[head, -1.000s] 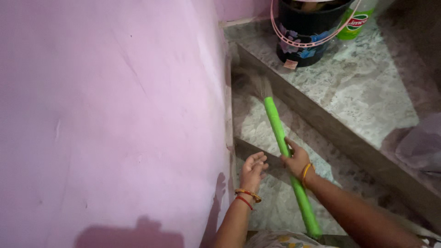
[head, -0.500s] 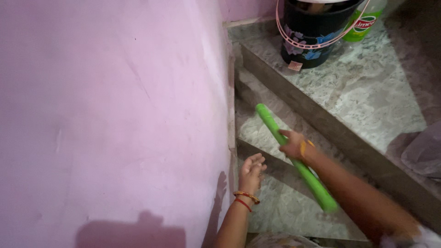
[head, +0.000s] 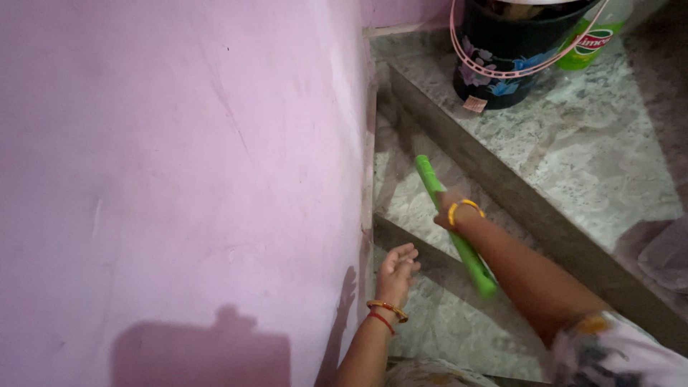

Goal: The person sweeps the marble steps of a staircase using a grass broom while holding a plastic bag for debris. They also move a paper bag and a plastic bottle near a trash bin located on the stairs.

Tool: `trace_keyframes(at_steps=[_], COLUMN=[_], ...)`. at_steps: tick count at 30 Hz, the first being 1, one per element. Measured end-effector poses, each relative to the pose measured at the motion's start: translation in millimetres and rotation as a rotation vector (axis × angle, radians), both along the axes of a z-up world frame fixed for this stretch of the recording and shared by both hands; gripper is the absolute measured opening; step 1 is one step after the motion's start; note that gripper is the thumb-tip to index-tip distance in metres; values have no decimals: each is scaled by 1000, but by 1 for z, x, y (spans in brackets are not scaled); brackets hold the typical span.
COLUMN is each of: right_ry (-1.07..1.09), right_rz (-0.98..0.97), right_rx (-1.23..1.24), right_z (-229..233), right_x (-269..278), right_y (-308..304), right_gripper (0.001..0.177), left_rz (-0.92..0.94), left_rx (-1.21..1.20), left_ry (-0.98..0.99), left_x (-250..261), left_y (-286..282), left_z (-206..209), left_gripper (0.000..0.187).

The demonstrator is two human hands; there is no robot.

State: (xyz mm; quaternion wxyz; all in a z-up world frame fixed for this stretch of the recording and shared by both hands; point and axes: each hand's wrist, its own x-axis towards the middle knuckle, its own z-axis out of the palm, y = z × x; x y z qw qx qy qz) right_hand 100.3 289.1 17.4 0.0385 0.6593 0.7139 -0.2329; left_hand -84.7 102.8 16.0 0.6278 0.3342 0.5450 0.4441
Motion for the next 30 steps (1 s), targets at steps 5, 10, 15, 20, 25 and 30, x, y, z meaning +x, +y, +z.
trace_keyframes(at_steps=[5,10,15,20,25,30], right_ry=[146,121,100,142,102,116], right_rz=[-123,-195,-103,2,-144,-159], right_rx=[77,100,16,45,45,112], right_z=[50,31,-16,-26,18,14], right_x=[51,19,6,53,73,24], right_y=[-88,-75,-3,-68,-142,-53], right_gripper=[85,91,79,86,94,84], left_rz=[13,16,-2,13,7,-2], left_rx=[-41,-56,-65,-66,-42,-45], left_ry=[4,3,3,-41,-90,-58], left_x=[0,1,-3,-4,-3,0], left_y=[3,2,3,2,8,6], left_z=[11,10,-3,5,-3,-8], left_gripper=[38,38,39,38,39,40])
